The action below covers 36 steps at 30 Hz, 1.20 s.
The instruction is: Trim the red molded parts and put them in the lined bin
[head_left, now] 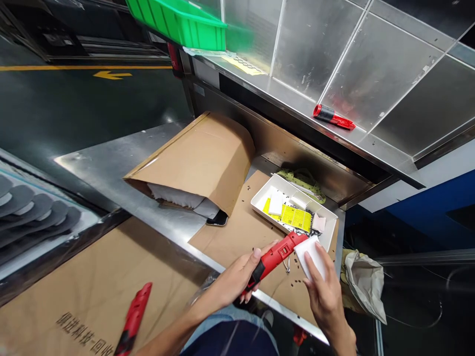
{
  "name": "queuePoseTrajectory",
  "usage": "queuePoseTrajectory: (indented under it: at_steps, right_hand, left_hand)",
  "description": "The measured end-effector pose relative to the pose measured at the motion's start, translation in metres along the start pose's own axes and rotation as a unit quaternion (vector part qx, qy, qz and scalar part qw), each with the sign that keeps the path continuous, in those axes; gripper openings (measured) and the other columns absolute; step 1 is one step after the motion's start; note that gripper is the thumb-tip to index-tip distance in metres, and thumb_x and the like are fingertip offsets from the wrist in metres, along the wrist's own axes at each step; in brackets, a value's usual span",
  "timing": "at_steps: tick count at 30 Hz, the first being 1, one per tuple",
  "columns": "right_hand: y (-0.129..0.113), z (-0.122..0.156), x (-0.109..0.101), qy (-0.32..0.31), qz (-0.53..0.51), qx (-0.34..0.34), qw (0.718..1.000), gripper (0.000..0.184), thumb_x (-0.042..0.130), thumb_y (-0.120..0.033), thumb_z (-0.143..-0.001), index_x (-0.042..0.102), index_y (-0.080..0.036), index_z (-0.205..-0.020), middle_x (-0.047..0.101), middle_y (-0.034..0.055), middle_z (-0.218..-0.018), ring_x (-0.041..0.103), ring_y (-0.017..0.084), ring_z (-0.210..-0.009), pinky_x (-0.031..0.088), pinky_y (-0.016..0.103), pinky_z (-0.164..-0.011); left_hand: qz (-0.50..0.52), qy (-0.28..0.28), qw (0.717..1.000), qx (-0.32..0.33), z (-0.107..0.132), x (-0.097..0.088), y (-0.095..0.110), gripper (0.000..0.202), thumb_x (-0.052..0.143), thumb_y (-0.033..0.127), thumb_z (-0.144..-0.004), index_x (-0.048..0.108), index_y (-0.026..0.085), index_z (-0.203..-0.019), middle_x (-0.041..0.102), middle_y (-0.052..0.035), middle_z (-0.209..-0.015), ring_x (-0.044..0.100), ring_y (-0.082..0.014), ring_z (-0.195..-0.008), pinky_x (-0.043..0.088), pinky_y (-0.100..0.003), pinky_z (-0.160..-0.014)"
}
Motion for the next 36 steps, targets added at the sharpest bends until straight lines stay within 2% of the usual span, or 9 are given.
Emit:
queuePoseTrajectory:
  at_steps: [4,7,10,13,15,18,24,29,36]
  right_hand:
    - [-0.002,-0.005,0.005,-0.003,-0.004,-0.004,1.0,0.06,0.049,-0.018,-0.098,0.033,-0.025,-0.155,0.038,0.0156,-0.157,0.046,0.029,-0.14,0.056,0.041,-0.099]
    - [0.009,-0.002,0.025,-0.007,-0.058,0.058,0.997,0.057,0.048,-0.021,-0.099,0.035,-0.028,-0.154,0.039,0.0133,-0.158,0.045,0.028,-0.142,0.053,0.043,-0.104]
    - [0.027,0.019,0.073,-0.032,-0.144,0.15,0.978,0.05,0.044,-0.024,-0.101,0.042,-0.027,-0.15,0.045,0.0118,-0.154,0.047,0.026,-0.14,0.05,0.045,-0.109]
    - [0.037,0.048,0.132,-0.082,-0.188,0.206,0.957,0.043,0.042,-0.027,-0.101,0.055,-0.022,-0.142,0.056,0.0137,-0.145,0.055,0.025,-0.133,0.051,0.045,-0.108]
    - [0.038,0.062,0.163,-0.119,-0.186,0.217,0.951,0.042,0.039,-0.028,-0.101,0.06,-0.018,-0.136,0.06,0.0155,-0.14,0.057,0.025,-0.131,0.051,0.046,-0.107]
    - [0.03,0.065,0.191,-0.159,-0.179,0.212,0.947,0.043,0.035,-0.027,-0.101,0.061,-0.017,-0.135,0.062,0.0143,-0.138,0.058,0.024,-0.13,0.05,0.045,-0.108]
    - [0.008,0.053,0.214,-0.218,-0.156,0.2,0.943,0.039,0.038,-0.025,-0.101,0.069,-0.024,-0.125,0.069,0.0085,-0.129,0.064,0.025,-0.118,0.047,0.045,-0.106]
    - [0.013,0.051,0.222,-0.239,-0.127,0.201,0.941,0.041,0.033,-0.02,-0.101,0.072,-0.023,-0.116,0.072,0.0072,-0.122,0.066,0.023,-0.106,0.046,0.042,-0.1]
    - [0.011,0.045,0.224,-0.256,-0.094,0.186,0.944,0.041,0.032,-0.022,-0.101,0.073,-0.024,-0.108,0.074,0.0064,-0.114,0.063,0.023,-0.094,0.045,0.038,-0.09]
  left_hand:
    - [-0.062,0.04,0.997,0.015,0.004,-0.004,0.005,0.103,0.02,0.087,-0.083,0.042,0.015,-0.152,0.05,0.0019,-0.059,0.048,-0.0116,-0.045,0.04,-0.021,-0.04]
    - [-0.121,0.044,0.992,0.009,-0.004,-0.01,-0.006,0.085,0.027,0.078,-0.091,0.045,0.02,-0.151,0.053,0.0014,-0.064,0.049,-0.011,-0.046,0.04,-0.021,-0.042]
    - [-0.16,0.002,0.986,-0.036,-0.027,-0.02,-0.047,0.071,0.047,0.062,-0.092,0.044,0.022,-0.15,0.05,0.0047,-0.06,0.047,-0.0111,-0.044,0.04,-0.021,-0.042]
    - [-0.163,-0.041,0.98,-0.106,-0.052,-0.038,-0.101,0.068,0.065,0.043,-0.081,0.051,0.015,-0.142,0.046,0.0076,-0.052,0.046,-0.012,-0.042,0.039,-0.021,-0.041]
    - [-0.154,-0.057,0.976,-0.146,-0.063,-0.048,-0.13,0.061,0.068,0.039,-0.077,0.057,0.011,-0.13,0.045,0.0082,-0.046,0.043,-0.012,-0.039,0.036,-0.022,-0.039]
    - [-0.135,-0.076,0.971,-0.18,-0.072,-0.054,-0.156,0.043,0.067,0.041,-0.078,0.061,0.014,-0.111,0.047,0.0088,-0.046,0.041,-0.0098,-0.036,0.034,-0.021,-0.038]
    - [-0.116,-0.072,0.973,-0.187,-0.076,-0.052,-0.172,0.029,0.064,0.042,-0.084,0.057,0.018,-0.098,0.049,0.0092,-0.048,0.045,-0.0096,-0.038,0.034,-0.021,-0.04]
    - [-0.11,-0.042,0.976,-0.181,-0.075,-0.054,-0.175,0.035,0.068,0.045,-0.078,0.057,0.018,-0.097,0.048,0.009,-0.048,0.045,-0.0115,-0.039,0.036,-0.023,-0.042]
    - [-0.115,-0.028,0.976,-0.182,-0.073,-0.052,-0.174,0.028,0.065,0.039,-0.08,0.057,0.018,-0.098,0.046,0.0096,-0.048,0.045,-0.0105,-0.038,0.035,-0.021,-0.042]
Point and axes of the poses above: each hand's wrist, its own z-axis away from the middle knuckle, its own x-axis out of the palm, y = z × x, the point moved 8 cm from there along -z, towards the middle knuckle
